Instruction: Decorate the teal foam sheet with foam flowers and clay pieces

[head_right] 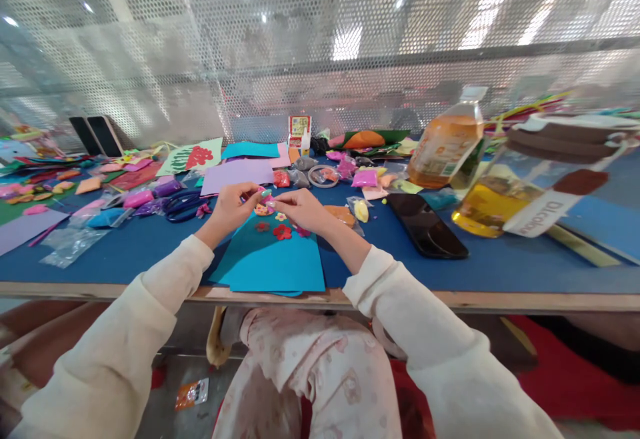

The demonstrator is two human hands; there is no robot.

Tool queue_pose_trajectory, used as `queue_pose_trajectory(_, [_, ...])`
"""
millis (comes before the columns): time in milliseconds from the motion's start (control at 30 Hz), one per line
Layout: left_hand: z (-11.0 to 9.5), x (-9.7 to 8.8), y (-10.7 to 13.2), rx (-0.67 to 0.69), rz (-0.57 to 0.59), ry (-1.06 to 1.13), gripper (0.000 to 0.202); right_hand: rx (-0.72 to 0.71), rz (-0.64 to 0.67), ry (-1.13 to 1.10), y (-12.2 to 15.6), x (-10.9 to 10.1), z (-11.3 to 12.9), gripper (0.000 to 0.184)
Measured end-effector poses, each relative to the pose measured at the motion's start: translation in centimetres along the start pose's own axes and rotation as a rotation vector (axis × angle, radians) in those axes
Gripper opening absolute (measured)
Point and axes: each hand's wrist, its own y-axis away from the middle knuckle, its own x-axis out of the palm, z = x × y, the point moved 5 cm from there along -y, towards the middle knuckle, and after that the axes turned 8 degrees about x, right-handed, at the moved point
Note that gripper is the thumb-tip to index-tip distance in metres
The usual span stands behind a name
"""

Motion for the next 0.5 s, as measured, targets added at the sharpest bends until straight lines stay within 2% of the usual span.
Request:
queue_pose_trajectory(167, [0.6,-1.1,0.0,-0.047,-0.16,-0.071,0.028,0.099,-0.02,-0.304,-0.5,-0.3,-0.8,0.031])
queue_pose_trajectory(233, [0.6,-1.1,0.0,-0.046,-0.178,-0.036,0.027,0.146,-0.062,-0.397,-0.6,-0.4,-1.1,0.036])
queue_pose_trajectory(367, [0.1,-0.2,-0.1,0.011,-0.065,0.086,0.035,0.155,-0.106,-0.416,-0.6,-0.6,-1.3,0.041])
queue_pose_trajectory(500, [-0.4,0.5,0.1,0.034,0.022,0.111,0.039,0.168,-0.023,-0.461,-0.5,0.0,-1.0,0.044])
